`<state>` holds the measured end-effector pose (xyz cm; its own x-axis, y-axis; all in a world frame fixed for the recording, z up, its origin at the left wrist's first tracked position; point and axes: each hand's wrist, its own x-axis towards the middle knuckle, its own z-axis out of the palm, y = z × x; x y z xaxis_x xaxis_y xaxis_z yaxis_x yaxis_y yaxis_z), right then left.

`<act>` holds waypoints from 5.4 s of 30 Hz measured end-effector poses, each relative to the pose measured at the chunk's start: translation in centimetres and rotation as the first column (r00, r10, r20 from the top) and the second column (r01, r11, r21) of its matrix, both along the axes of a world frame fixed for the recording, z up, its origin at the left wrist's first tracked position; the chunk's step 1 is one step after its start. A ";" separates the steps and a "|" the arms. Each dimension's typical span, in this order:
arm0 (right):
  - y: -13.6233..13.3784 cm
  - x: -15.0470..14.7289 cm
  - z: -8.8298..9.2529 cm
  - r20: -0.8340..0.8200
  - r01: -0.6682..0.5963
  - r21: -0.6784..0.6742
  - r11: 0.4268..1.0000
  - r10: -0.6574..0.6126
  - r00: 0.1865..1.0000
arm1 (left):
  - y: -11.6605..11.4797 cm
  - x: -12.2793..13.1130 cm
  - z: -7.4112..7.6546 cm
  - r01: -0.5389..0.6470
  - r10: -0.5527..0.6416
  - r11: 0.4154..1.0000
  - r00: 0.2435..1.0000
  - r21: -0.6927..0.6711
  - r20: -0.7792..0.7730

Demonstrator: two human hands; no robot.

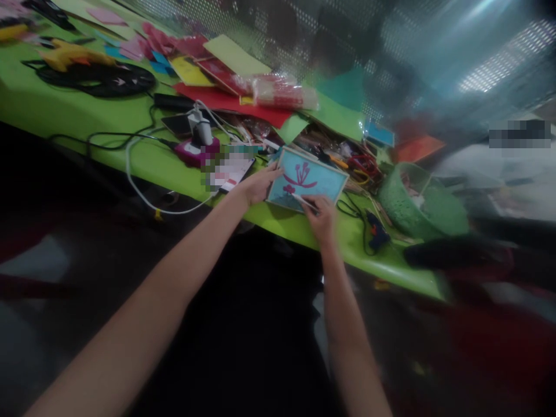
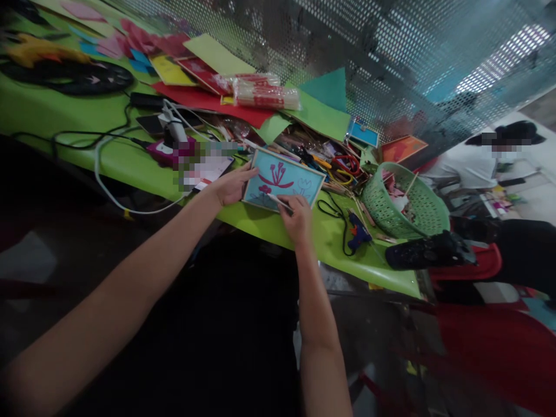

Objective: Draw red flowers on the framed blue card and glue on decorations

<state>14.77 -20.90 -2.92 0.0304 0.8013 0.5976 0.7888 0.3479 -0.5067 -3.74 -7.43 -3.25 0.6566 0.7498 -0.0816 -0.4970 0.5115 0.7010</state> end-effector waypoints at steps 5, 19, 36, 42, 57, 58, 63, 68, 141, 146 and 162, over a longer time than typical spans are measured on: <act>0.0 -0.1 0.1 -0.004 -0.001 -0.001 1.000 0.001 1.000 | -0.3 -0.1 0.4 -0.011 0.011 1.000 1.000 -0.004 -0.001; 0.1 0.1 0.1 -0.002 -0.018 -0.025 1.000 0.018 1.000 | -0.2 0.1 0.3 -0.012 0.012 1.000 1.000 -0.019 -0.011; 0.1 0.0 0.2 0.031 0.011 -0.033 0.999 -0.010 0.999 | -0.2 0.2 0.2 -0.017 0.017 1.000 0.999 0.001 -0.044; -0.1 0.0 0.3 0.019 -0.012 -0.038 0.999 0.013 1.000 | -0.2 0.2 0.2 -0.021 0.022 1.000 0.999 0.023 -0.040; 0.2 0.0 0.1 0.028 -0.051 0.009 0.999 0.051 0.998 | -0.2 0.1 0.0 -0.013 0.014 0.999 0.999 0.036 -0.032; 0.2 0.0 0.0 0.028 -0.049 0.004 0.999 0.049 0.998 | -0.2 0.1 0.0 -0.011 0.012 0.999 0.999 0.036 -0.031; 0.2 0.1 -0.1 0.033 -0.011 -0.008 1.000 0.011 0.999 | -0.3 0.1 0.0 -0.005 0.007 0.999 0.999 0.043 -0.037; 0.2 0.1 0.0 0.054 0.013 -0.003 1.000 -0.012 0.998 | -0.3 0.1 0.1 -0.007 0.009 0.999 0.999 0.054 -0.042; 0.2 0.0 0.1 0.066 0.024 -0.056 0.998 -0.020 0.998 | -0.3 -0.2 0.1 0.005 -0.003 0.999 0.999 0.050 -0.041; 0.2 -0.1 0.1 0.060 0.011 -0.034 0.999 -0.009 0.998 | -0.4 -0.2 0.3 0.002 0.001 0.999 0.999 0.049 -0.053; 0.1 0.0 0.2 0.044 0.022 -0.037 0.999 -0.020 0.999 | -0.3 0.0 0.1 0.002 0.000 0.999 0.999 0.054 -0.050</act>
<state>14.77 -20.79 -2.68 0.0218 0.8226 0.5681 0.8176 0.3124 -0.4837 -3.78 -7.71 -3.12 0.6536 0.7532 -0.0737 -0.4605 0.4731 0.7511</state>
